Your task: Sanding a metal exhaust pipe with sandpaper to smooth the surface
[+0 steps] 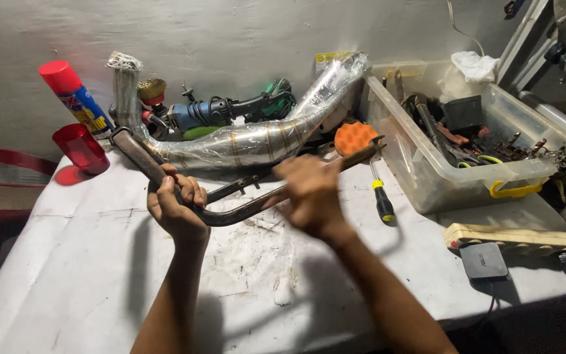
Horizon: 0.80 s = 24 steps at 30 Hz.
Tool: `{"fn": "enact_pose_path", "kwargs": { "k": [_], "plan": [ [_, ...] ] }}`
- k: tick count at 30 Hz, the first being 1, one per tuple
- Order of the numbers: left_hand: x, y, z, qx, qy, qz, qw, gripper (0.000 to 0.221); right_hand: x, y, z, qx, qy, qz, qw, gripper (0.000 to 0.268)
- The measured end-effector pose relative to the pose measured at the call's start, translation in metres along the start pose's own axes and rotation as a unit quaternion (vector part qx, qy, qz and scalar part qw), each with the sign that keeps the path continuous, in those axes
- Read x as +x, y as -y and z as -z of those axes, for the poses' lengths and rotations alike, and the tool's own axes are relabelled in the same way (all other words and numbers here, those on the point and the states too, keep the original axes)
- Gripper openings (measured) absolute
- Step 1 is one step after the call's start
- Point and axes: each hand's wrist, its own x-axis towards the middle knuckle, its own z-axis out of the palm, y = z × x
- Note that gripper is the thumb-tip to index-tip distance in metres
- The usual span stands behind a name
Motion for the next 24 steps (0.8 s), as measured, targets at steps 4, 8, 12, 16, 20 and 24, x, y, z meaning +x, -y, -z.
{"fn": "enact_pose_path", "kwargs": {
  "k": [4,8,12,16,20,24],
  "plan": [
    [0.002,-0.004,-0.002,0.017,0.007,0.005,1.000,0.013,0.001,0.017,0.012,-0.005,0.071,0.001,0.997,0.079],
    [0.000,-0.003,-0.001,0.022,0.002,0.004,1.000,0.013,-0.009,-0.058,0.037,-0.088,0.074,-0.132,0.985,0.050],
    [-0.002,-0.003,-0.001,-0.011,-0.006,0.008,1.000,0.013,-0.024,-0.074,0.006,-0.205,0.059,-0.138,0.967,0.056],
    [0.002,-0.003,0.002,0.005,0.006,0.004,1.000,0.013,-0.006,0.012,0.001,-0.044,0.032,0.001,0.999,0.065],
    [0.008,-0.003,0.002,0.016,0.015,0.011,1.000,0.010,0.007,-0.008,0.036,0.029,0.038,-0.069,0.996,0.063],
    [0.006,0.000,0.001,-0.009,0.007,0.012,1.000,0.012,-0.032,-0.100,0.016,-0.181,0.018,-0.171,0.968,0.075]
  ]
}}
